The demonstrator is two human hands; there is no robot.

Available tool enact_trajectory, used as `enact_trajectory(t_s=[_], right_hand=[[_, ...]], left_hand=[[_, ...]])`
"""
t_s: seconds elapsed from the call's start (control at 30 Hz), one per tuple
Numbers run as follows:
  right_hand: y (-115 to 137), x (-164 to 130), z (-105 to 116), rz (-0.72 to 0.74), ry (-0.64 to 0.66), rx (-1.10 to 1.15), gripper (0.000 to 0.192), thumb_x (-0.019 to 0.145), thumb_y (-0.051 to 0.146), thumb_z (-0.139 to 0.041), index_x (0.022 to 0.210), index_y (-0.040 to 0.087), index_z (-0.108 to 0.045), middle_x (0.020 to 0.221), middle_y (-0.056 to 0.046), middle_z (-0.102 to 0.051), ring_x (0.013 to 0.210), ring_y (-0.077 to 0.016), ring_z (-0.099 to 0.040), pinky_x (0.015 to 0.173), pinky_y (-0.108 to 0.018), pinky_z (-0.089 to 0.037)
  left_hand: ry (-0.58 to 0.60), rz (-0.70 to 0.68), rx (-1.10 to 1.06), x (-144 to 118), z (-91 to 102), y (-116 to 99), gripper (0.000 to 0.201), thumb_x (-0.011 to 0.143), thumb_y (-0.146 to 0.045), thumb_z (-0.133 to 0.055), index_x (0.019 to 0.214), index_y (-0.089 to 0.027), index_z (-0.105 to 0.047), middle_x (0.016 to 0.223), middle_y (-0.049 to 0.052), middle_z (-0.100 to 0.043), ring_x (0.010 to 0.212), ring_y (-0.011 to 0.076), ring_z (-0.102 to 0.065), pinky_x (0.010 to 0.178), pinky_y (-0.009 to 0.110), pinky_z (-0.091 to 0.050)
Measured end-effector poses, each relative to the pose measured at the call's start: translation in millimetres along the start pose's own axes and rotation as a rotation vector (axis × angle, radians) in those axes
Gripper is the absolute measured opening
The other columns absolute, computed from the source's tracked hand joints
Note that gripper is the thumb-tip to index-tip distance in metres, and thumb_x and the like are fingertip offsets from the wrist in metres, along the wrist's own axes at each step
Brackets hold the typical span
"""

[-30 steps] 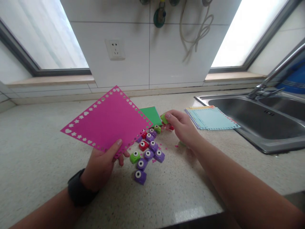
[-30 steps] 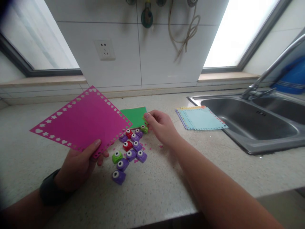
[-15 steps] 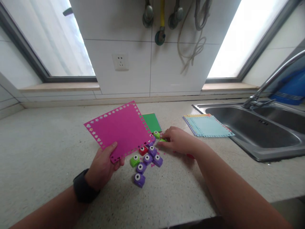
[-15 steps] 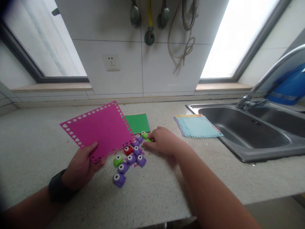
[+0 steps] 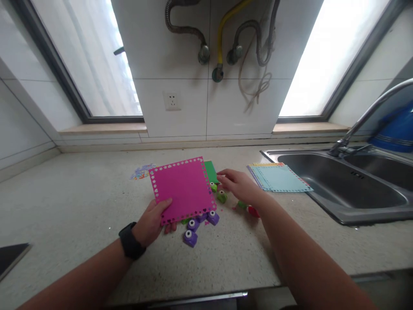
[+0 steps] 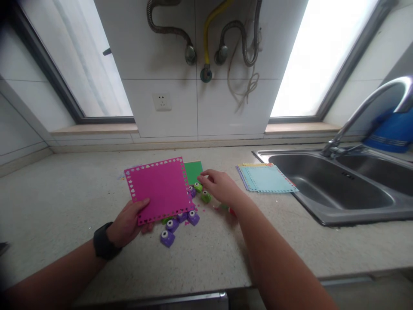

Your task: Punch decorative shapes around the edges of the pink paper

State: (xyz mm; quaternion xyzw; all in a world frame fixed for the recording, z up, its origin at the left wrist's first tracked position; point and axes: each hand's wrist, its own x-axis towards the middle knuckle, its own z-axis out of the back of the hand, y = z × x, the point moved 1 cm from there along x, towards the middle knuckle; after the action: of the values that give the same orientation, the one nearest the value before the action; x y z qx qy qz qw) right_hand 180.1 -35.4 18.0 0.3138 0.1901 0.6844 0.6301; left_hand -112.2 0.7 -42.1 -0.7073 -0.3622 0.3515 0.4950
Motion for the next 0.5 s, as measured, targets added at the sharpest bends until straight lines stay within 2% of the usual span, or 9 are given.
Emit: enact_trajectory(t_s=[0.1,0.2,0.33,0.4,0.5], right_hand=[[13.9,-4.6,-9.5,0.059,0.142,0.426,0.036,0.098,0.048,-0.052,0.108,0.019,-0.071,0.089,-0.008,-0.073,0.077,-0.0187,-0.065,0.070,-0.032,-0.050],[23.1,-9.7,-20.8,0.038,0.196,0.599,0.025,0.088,0.042,-0.067,0.088,0.018,-0.071,0.075,-0.004,-0.068,0.064,-0.0157,-0.060,0.059,-0.029,-0.048],[25.4,-10.8,-23.8,0.064,0.095,0.622,0.023,0.085,0.039,-0.069,0.079,0.016,-0.068,0.067,-0.001,-0.062,0.058,-0.0122,-0.054,0.055,-0.026,-0.042],[24.5,-9.7,-20.6,0.083,0.010,0.645,0.023,0.084,0.039,-0.069,0.079,0.016,-0.067,0.067,0.000,-0.062,0.059,-0.0119,-0.053,0.057,-0.026,-0.042],[22.0,-8.5,-14.9,0.103,-0.140,0.695,0.026,0.084,0.042,-0.069,0.080,0.017,-0.065,0.068,0.001,-0.061,0.058,-0.0118,-0.053,0.056,-0.027,-0.042]], left_hand=[[0.027,-0.016,0.023,-2.2,-1.3,0.9,0.039,0.083,-0.049,-0.065,0.082,-0.010,-0.064,0.049,0.006,-0.066,0.035,0.0156,-0.058,0.031,0.019,-0.040],[0.037,-0.035,0.046,-3.4,-3.0,0.8,0.040,0.084,-0.048,-0.063,0.081,-0.008,-0.065,0.049,0.007,-0.065,0.035,0.0153,-0.058,0.031,0.019,-0.039],[0.029,-0.059,0.075,-2.8,-1.6,-7.1,0.055,0.089,-0.060,-0.044,0.085,-0.009,-0.065,0.052,0.008,-0.064,0.041,0.0167,-0.060,0.034,0.022,-0.042],[0.006,-0.093,0.113,-2.7,1.7,-13.2,0.060,0.091,-0.063,-0.035,0.098,-0.011,-0.063,0.065,0.008,-0.069,0.050,0.0175,-0.064,0.038,0.023,-0.045],[-0.061,-0.166,0.233,-5.7,5.1,-19.4,0.058,0.094,-0.061,-0.032,0.115,-0.014,-0.059,0.091,0.011,-0.072,0.062,0.0163,-0.066,0.044,0.023,-0.047]])
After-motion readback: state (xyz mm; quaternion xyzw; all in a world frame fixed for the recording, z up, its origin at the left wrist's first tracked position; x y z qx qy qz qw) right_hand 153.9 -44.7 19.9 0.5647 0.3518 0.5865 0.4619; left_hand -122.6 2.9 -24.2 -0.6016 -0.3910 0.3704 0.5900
